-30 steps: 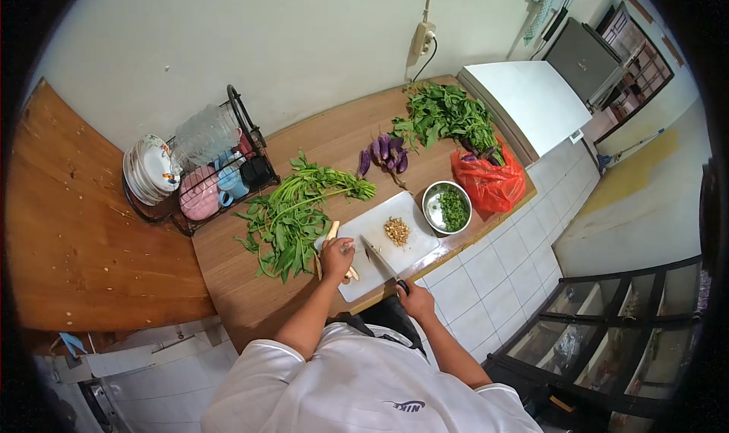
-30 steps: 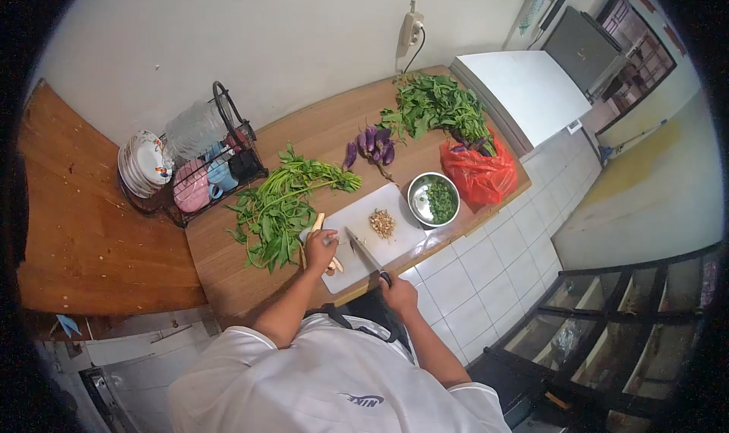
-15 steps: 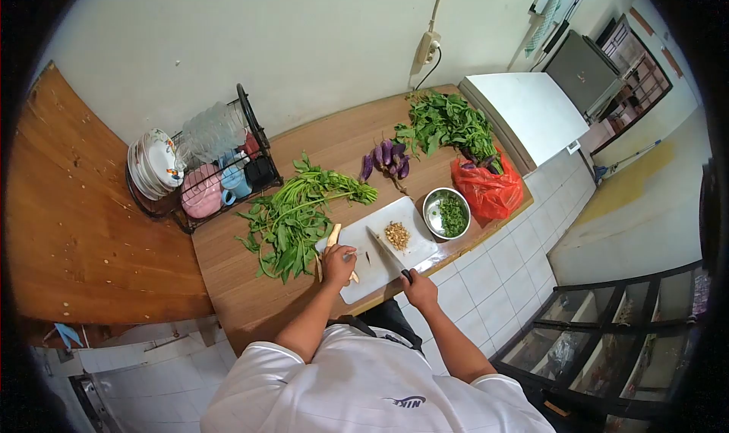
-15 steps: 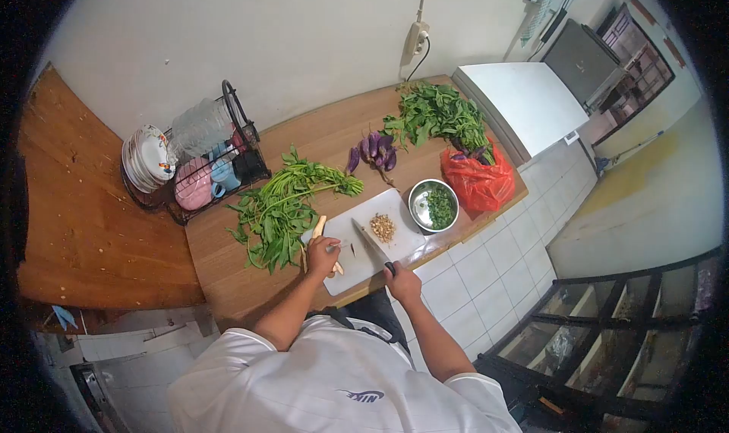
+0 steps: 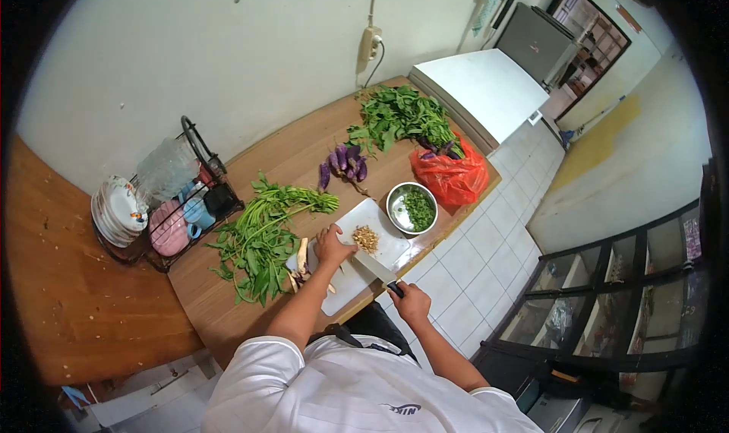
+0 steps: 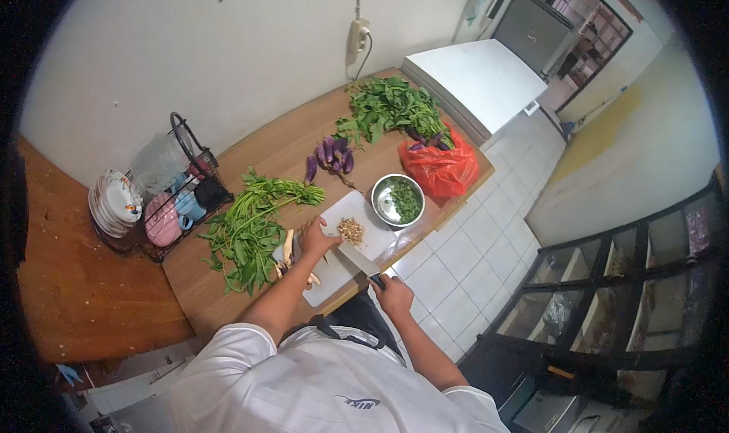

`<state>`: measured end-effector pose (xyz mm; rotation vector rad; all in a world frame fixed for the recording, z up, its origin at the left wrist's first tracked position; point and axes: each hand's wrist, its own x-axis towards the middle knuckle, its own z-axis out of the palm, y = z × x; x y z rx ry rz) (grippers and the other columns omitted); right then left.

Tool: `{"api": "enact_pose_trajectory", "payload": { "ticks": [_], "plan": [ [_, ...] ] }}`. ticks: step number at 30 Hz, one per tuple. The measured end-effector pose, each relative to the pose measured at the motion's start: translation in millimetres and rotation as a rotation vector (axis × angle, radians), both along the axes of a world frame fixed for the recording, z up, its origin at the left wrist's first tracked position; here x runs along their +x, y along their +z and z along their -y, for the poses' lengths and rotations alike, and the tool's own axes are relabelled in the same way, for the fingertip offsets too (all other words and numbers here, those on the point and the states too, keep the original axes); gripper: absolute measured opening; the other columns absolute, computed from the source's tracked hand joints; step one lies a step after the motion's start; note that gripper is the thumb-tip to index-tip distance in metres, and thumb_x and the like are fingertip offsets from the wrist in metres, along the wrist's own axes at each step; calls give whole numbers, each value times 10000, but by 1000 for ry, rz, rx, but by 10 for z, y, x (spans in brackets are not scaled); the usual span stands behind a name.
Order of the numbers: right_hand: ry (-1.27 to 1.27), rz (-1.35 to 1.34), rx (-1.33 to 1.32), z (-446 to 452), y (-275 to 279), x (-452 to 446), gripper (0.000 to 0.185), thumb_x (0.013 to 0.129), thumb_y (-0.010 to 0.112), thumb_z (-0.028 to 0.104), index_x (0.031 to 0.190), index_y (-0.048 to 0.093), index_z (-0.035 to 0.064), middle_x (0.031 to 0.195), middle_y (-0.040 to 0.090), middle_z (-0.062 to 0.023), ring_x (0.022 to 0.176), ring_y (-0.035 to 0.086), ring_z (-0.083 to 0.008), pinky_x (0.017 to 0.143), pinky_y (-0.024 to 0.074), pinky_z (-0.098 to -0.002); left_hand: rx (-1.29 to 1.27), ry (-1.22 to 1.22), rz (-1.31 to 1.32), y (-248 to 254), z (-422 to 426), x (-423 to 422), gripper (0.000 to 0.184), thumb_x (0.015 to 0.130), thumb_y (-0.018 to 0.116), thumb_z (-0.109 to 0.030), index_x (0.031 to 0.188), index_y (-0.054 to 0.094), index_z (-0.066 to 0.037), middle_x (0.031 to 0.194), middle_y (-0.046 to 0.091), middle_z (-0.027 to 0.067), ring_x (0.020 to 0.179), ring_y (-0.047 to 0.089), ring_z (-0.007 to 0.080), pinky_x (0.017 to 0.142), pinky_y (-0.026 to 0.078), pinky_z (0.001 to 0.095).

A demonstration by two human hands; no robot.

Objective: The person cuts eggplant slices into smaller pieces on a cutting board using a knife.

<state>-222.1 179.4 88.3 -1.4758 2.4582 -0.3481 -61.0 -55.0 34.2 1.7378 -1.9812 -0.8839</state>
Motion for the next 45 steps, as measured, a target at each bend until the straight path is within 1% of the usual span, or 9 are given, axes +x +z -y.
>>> {"api": "enact_pose_trajectory", "payload": {
  "ticks": [10,13,15,19,21,26,40,43,45],
  "plan": [
    [-40,45,-27,-157,1,-32,322,871,767,481,956,749,171,803,711,-85,727,711,-307,632,552,-448,-55,-179,24,240,68,-72,446,643,915,-326,966,650,-172,961,643,60,1060,598,322,915,468,464],
    [-47,57,-24,-162,-25,-79,337,885,740,487,948,746,156,807,727,-106,732,717,-332,637,557,-462,-144,-94,-32,-150,56,20,410,674,898,-342,979,679,-179,905,653,63,1020,621,303,901,476,468],
    [-76,75,-25,-184,-49,-102,356,910,706,486,950,735,133,801,734,-142,763,725,-363,651,558,-484,22,208,-315,-429,53,119,347,698,886,-358,963,738,-188,868,684,54,994,637,275,891,486,470],
    [-84,281,149,-179,-70,-211,430,965,611,540,1044,698,127,813,727,-200,821,721,-413,733,558,-530,95,152,-236,-372,-273,227,279,708,885,-360,919,785,-207,861,716,22,982,646,255,871,489,491],
    [-45,311,212,-136,-85,-281,439,964,602,552,1051,698,132,829,729,-207,837,722,-416,748,560,-529,-4,-52,49,-284,-526,226,232,712,883,-359,884,808,-223,901,736,-16,993,646,249,871,473,487],
    [65,426,337,-69,-71,-419,441,978,566,555,1108,706,158,899,746,-192,902,726,-406,807,563,-522,-90,34,112,-265,-618,86,228,713,874,-367,898,821,-244,894,735,-32,999,646,230,863,439,451],
    [269,475,433,180,-328,-806,452,1001,535,538,1195,706,167,982,752,-192,957,715,-421,840,556,-535,-6,146,223,-223,-685,-40,127,741,857,-352,824,823,-262,856,748,-65,973,644,222,880,432,461],
    [405,321,398,388,-320,-616,430,1054,463,477,1304,617,163,991,742,-220,954,712,-429,821,554,-549,-85,158,274,-334,-672,-27,116,738,861,-349,800,822,-260,841,740,-75,963,628,216,884,419,460],
    [403,302,359,560,-391,-585,455,1050,454,507,1245,642,142,977,739,-227,943,710,-436,823,553,-552,-118,124,256,-262,-694,-46,108,738,861,-346,789,823,-259,833,735,-75,958,620,216,887,411,461]
  ]
}}
